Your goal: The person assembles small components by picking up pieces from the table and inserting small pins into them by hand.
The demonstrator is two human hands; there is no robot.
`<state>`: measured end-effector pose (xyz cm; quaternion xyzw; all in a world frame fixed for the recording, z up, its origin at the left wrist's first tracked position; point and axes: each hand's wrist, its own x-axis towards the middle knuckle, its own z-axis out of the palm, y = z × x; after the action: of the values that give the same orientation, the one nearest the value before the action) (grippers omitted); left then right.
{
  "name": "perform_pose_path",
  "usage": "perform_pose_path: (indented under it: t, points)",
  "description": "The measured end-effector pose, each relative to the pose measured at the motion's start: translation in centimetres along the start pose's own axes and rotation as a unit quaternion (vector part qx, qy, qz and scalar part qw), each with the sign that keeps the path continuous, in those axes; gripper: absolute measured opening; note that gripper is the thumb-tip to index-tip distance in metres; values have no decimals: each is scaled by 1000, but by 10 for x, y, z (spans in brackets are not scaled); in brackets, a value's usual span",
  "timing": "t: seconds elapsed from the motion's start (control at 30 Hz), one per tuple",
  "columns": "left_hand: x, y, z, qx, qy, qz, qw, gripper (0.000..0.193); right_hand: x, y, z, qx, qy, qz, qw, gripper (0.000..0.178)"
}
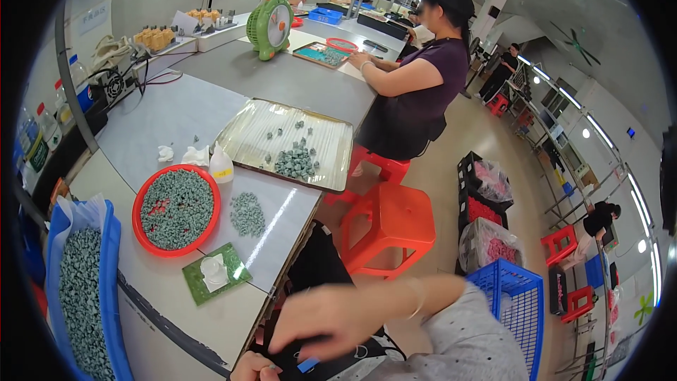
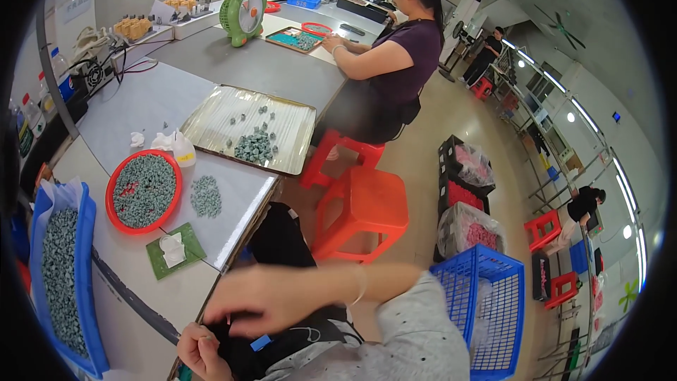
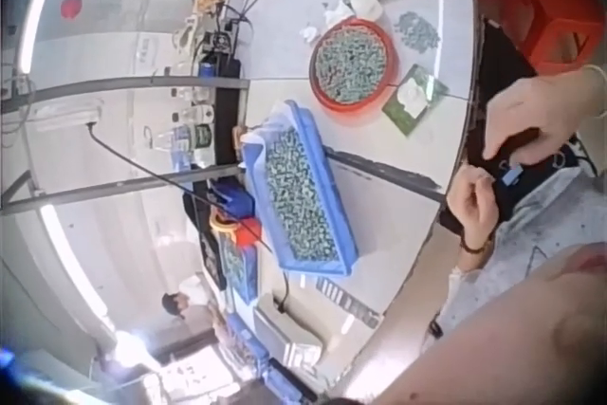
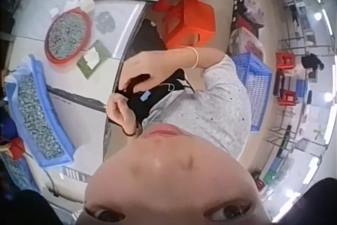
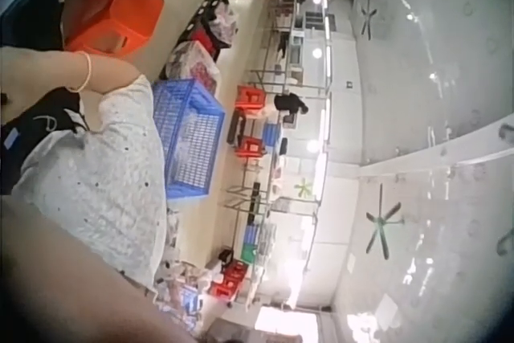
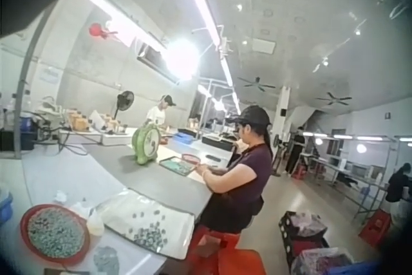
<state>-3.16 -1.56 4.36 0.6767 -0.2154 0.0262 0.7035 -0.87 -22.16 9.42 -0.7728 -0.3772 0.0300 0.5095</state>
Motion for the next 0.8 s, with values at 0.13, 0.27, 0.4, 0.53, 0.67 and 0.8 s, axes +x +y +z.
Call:
perform_pose_path:
  t: [0.13, 0.27, 0.4, 0.53, 0.67, 0.8]
  points:
    - [-13, -3, -4, 66, 47, 29, 996, 18, 16, 10, 54, 161, 79, -40, 983, 15]
    - [-10, 3, -10, 125, 34, 47, 990, 18, 19, 13, 52, 158, 95, -46, 982, 10]
    - [-3, 3, -5, 156, 14, 44, 987, 18, 16, 17, 44, 148, 87, -29, 985, 10]
    - [6, 6, 0, 154, -18, 20, 988, 17, 11, 20, 36, 76, 90, -38, 992, 12]
    - [6, 3, 0, 129, -14, 10, 991, 19, 12, 25, 35, 5, 114, -83, 990, 14]
    - [9, 2, 0, 124, -2, 2, 992, 23, 14, 28, 39, -21, 140, -102, 985, 15]
